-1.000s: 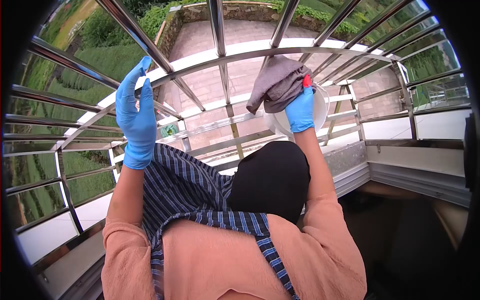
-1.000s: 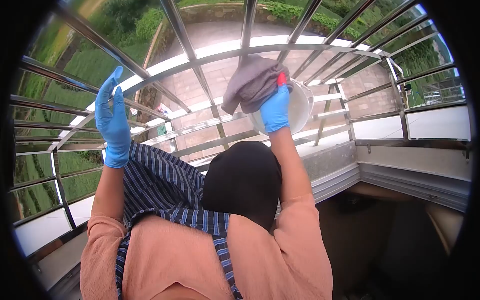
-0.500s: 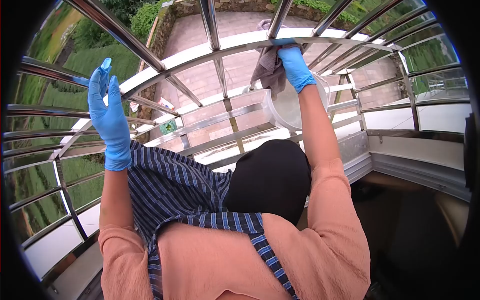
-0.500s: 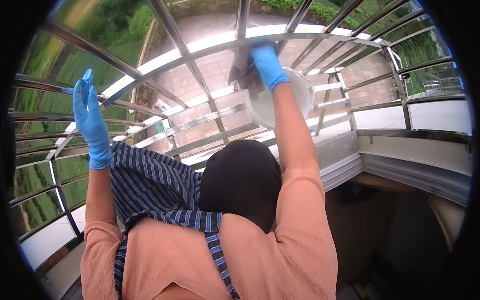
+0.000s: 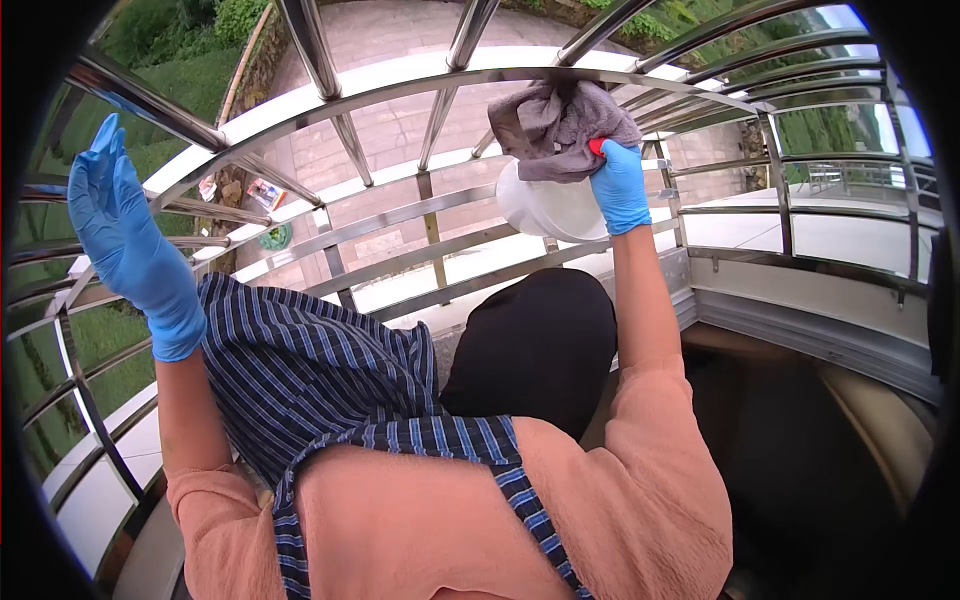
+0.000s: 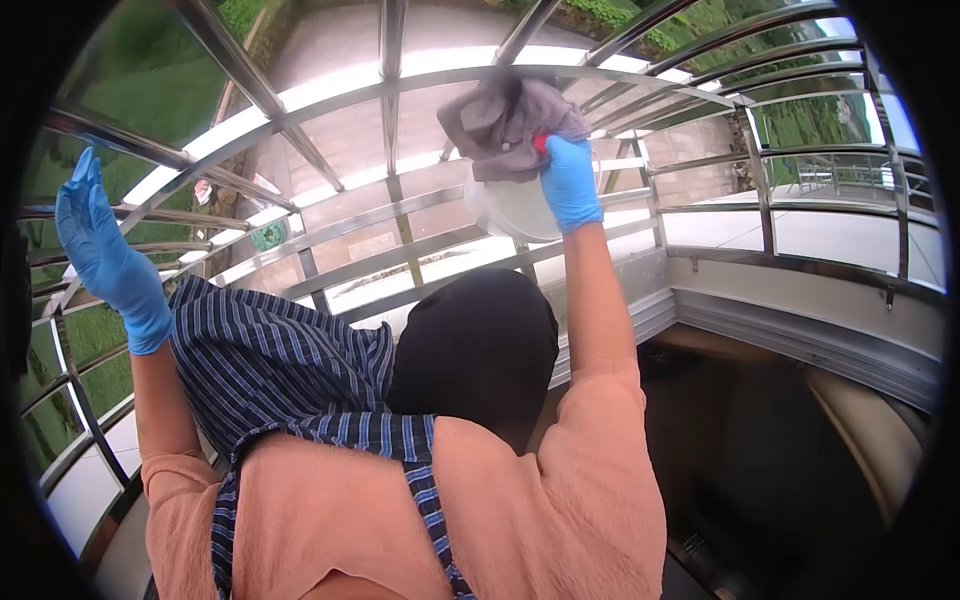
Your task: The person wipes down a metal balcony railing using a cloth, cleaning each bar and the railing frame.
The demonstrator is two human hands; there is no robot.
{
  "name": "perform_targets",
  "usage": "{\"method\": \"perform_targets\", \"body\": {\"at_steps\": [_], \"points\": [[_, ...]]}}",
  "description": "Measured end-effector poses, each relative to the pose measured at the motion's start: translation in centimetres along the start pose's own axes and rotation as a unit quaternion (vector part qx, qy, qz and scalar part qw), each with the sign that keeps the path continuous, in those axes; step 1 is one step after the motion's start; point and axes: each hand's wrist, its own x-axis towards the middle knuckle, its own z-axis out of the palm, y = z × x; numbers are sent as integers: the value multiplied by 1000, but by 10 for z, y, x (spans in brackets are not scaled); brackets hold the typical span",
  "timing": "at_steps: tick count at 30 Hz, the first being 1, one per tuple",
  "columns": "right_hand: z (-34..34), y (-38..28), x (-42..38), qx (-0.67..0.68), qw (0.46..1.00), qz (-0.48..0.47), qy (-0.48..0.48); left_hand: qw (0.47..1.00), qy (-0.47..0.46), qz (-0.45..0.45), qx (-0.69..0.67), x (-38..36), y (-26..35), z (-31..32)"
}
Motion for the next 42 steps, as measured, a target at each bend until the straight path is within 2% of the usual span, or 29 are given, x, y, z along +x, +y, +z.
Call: {"method": "perform_targets", "body": {"at_steps": [2, 3, 6, 8, 10, 11, 12, 13, 14, 15, 16, 17, 18, 20, 23, 25, 27, 30, 31, 34, 35, 36, 37, 38, 40, 42], "points": [[-2, -18, -18, 14, 1000, 16, -1, 999, 6, -31, 44, 8, -2, -5], [-6, -25, -24, 59, 998, 38, 6, 999, 27, -46, 6, 8, -6, 2], [12, -46, -36, 52, 992, 111, -15, 996, -25, -80, -5, 18, -26, 5], [33, -41, -31, 70, 990, 120, -14, 967, -125, -183, -122, 33, -28, 10], [48, -26, -19, 98, 984, 145, -13, 954, -209, -200, -79, 36, -35, 17], [65, -21, -11, 107, 982, 154, -11, 944, -234, -211, -99, 37, -43, 24], [74, -11, -2, 121, 973, 187, 59, 932, -259, -223, -119, 36, -47, 32], [65, 13, 17, 133, 973, 178, 71, 951, -182, -208, -134, 31, -34, 44], [52, 38, 36, 144, 971, 169, 84, 947, -171, -224, -157, 32, -39, 43], [52, 52, 48, 116, 976, 165, 78, 941, -159, -239, -180, 33, -43, 42], [34, 68, 54, -42, 993, 102, 32, 943, -157, -242, -167, 34, -50, 42], [16, 84, 60, -200, 979, 30, 9, 943, -156, -250, -155, 31, -51, 46], [26, 81, 57, -187, 982, 24, 5, 945, -151, -255, -140, 29, -54, 49], [44, 76, 53, -162, 987, 13, -2, 950, -163, -236, -119, 29, -59, 53], [39, 90, 64, -426, 903, -60, -13, 946, -190, -248, -87, 31, -48, 54], [41, 105, 60, -362, 926, -105, 3, 947, -198, -239, -84, 29, -51, 53], [62, 89, 46, -411, 910, -51, -11, 963, -175, -177, -99, 26, -61, 57], [99, 75, 24, -346, 934, -77, -51, 971, -138, -131, -141, 22, -68, 61], [113, 69, 22, -163, 987, 12, -7, 974, -135, -125, -134, 24, -66, 60], [132, 47, 10, -211, 977, 40, -17, 987, -131, -59, -72, 29, -60, 50], [109, 66, 17, -184, 983, 24, -9, 990, -127, -22, -52, 29, -60, 47], [77, 89, 26, -256, 965, -62, -1, 992, -121, 13, -32, 29, -63, 46], [87, 75, 23, -132, 990, -21, 42, 990, -118, 77, -5, 31, -69, 44], [97, 60, 19, -5, 996, 21, 82, 991, -120, 61, -3, 31, -73, 46], [40, 74, 45, -110, 990, 34, 79, 991, -127, 27, 8, 29, -78, 48], [7, 86, 52, -261, 964, 4, 55, 979, -188, -38, 67, 28, -73, 48]]}}
